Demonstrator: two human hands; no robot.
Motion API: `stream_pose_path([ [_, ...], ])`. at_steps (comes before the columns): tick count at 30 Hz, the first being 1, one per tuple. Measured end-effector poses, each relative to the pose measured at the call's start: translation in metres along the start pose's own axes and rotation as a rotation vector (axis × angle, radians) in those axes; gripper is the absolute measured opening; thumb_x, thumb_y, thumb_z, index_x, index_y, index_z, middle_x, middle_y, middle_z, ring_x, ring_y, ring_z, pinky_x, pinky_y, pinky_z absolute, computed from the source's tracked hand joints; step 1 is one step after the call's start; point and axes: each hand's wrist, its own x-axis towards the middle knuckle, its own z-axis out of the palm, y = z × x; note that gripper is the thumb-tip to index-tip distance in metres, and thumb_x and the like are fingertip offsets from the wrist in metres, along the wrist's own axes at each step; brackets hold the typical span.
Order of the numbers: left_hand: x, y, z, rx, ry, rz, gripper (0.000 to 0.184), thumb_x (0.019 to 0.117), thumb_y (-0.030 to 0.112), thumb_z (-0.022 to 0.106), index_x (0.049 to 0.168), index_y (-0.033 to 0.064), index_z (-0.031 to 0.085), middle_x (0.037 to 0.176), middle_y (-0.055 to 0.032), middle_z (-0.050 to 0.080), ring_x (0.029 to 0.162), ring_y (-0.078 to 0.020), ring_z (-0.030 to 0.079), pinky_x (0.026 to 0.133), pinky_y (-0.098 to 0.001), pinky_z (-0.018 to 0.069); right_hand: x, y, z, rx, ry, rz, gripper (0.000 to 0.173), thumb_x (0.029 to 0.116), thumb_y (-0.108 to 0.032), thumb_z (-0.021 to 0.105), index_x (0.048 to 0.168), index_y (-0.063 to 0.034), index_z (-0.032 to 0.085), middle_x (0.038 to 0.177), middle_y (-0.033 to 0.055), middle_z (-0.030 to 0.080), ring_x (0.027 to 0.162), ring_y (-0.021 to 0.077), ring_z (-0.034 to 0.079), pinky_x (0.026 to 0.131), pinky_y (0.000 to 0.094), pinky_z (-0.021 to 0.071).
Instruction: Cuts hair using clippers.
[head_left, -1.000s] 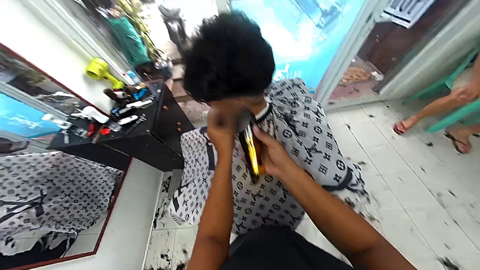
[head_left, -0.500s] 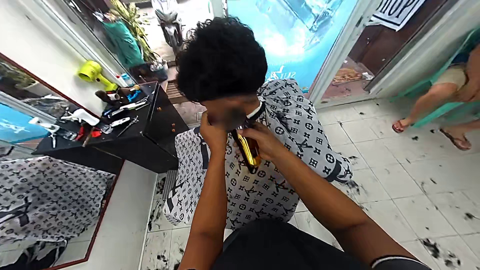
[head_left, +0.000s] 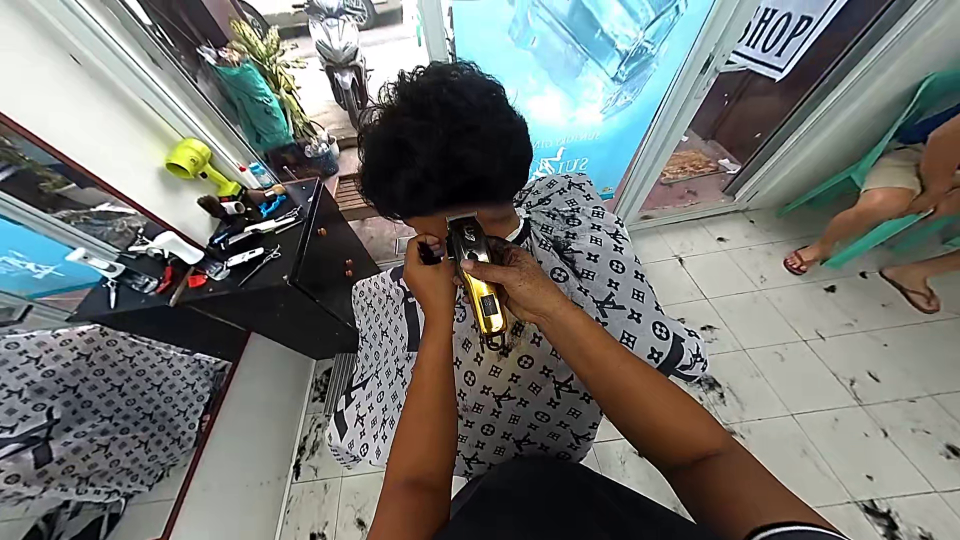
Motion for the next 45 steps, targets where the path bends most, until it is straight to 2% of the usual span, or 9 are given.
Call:
stream_pose_path([
  [9, -0.0015, -0.0003, -0.0013, -0.004, -0.022, -0.024, 0.024, 0.0856, 0.013, 0.076, 0.106, 0.0071, 0.064, 0.092, -0.0035, 0.064, 0.075, -0.0093, 0.059, 0.068, -0.0281, 0.0496, 0.0036, 0.0026, 0.0008, -0.025, 0.044, -0.022, 0.044, 0.0939, -0.008, 0.072, 0.133, -0.004, 0.052, 0.107, 0.0164, 0.067, 0.087, 0.0263, 0.071, 0.076, 0.0435, 0.0626],
  [11, -0.0011, -0.001, -0.0015, -0.021, -0.026, -0.025, 0.024, 0.0863, 0.01, 0.075, 0.107, 0.0057, 0.064, 0.094, -0.0049, 0.065, 0.08, -0.0102, 0.061, 0.072, -0.029, 0.0511, 0.0038, 0.0032, 0.0013, -0.014, 0.05, -0.014, 0.044, 0.0937, -0.008, 0.072, 0.133, -0.0037, 0.053, 0.106, 0.0167, 0.068, 0.086, 0.0267, 0.071, 0.076, 0.0437, 0.0626],
  [19, -0.0015, -0.002, -0.0011, -0.028, -0.012, -0.024, 0.026, 0.0862, 0.01, 0.076, 0.108, 0.005, 0.064, 0.096, -0.0054, 0.068, 0.085, -0.0105, 0.064, 0.078, -0.0307, 0.0536, 0.0027, 0.0042, 0.0028, -0.036, 0.066, -0.032, 0.044, 0.0941, -0.008, 0.072, 0.133, -0.0026, 0.052, 0.107, 0.0168, 0.068, 0.088, 0.0259, 0.071, 0.078, 0.0424, 0.0623],
  [25, -0.0025, -0.0007, -0.0019, -0.007, -0.015, -0.009, 0.026, 0.0848, 0.006, 0.075, 0.108, 0.0023, 0.064, 0.097, -0.0076, 0.067, 0.085, -0.0118, 0.064, 0.077, -0.0302, 0.0528, 0.002, 0.0058, 0.0021, -0.044, 0.059, -0.049, 0.047, 0.093, -0.009, 0.073, 0.135, -0.0036, 0.052, 0.109, 0.0157, 0.067, 0.091, 0.025, 0.07, 0.081, 0.0426, 0.0618],
  [29, -0.0009, 0.0014, -0.0012, 0.003, 0.008, 0.014, 0.021, 0.0877, 0.011, 0.07, 0.106, 0.0013, 0.066, 0.093, -0.0049, 0.067, 0.085, -0.0078, 0.063, 0.079, -0.0268, 0.0515, -0.0027, 0.0034, 0.0029, -0.046, 0.036, -0.008, 0.046, 0.0935, -0.009, 0.072, 0.134, -0.0033, 0.052, 0.107, 0.0162, 0.068, 0.088, 0.0254, 0.071, 0.078, 0.0433, 0.0621],
  [37, -0.0007, -0.0002, -0.0014, -0.033, -0.001, 0.01, 0.027, 0.0794, 0.011, 0.072, 0.104, 0.0031, 0.065, 0.091, -0.0023, 0.065, 0.081, -0.0047, 0.06, 0.074, -0.0229, 0.0498, -0.0001, 0.0002, 0.0055, -0.023, 0.059, 0.004, 0.04, 0.0953, -0.013, 0.07, 0.131, -0.0034, 0.054, 0.104, 0.0138, 0.068, 0.084, 0.0227, 0.071, 0.074, 0.0402, 0.0626],
  [39, -0.0004, 0.0002, -0.0017, -0.038, -0.008, 0.003, 0.03, 0.0764, 0.007, 0.07, 0.105, 0.0026, 0.065, 0.093, -0.0035, 0.065, 0.082, -0.0059, 0.06, 0.073, -0.0238, 0.0498, 0.0026, -0.0005, 0.0062, 0.001, 0.047, -0.014, 0.042, 0.0946, -0.007, 0.07, 0.131, 0.0004, 0.051, 0.106, 0.0165, 0.067, 0.089, 0.0259, 0.071, 0.08, 0.0439, 0.0628],
  [42, 0.0, 0.0007, -0.0015, -0.027, 0.002, 0.006, 0.028, 0.079, 0.007, 0.07, 0.106, 0.0022, 0.065, 0.092, -0.0031, 0.066, 0.083, -0.0052, 0.061, 0.076, -0.0236, 0.0504, 0.0039, 0.0005, 0.0077, 0.018, 0.059, 0.0, 0.04, 0.0946, -0.006, 0.07, 0.13, 0.001, 0.052, 0.104, 0.0163, 0.067, 0.088, 0.0255, 0.071, 0.079, 0.0438, 0.0627],
  [45, -0.0003, 0.0006, -0.0008, -0.038, 0.005, 0.004, 0.03, 0.0753, 0.003, 0.07, 0.105, 0.0017, 0.065, 0.092, -0.0033, 0.066, 0.083, -0.0051, 0.061, 0.074, -0.0226, 0.0504, 0.0046, 0.0031, 0.0077, 0.033, 0.052, -0.026, 0.043, 0.0947, -0.006, 0.069, 0.133, 0.0011, 0.05, 0.106, 0.017, 0.067, 0.09, 0.0258, 0.071, 0.081, 0.0434, 0.0624],
])
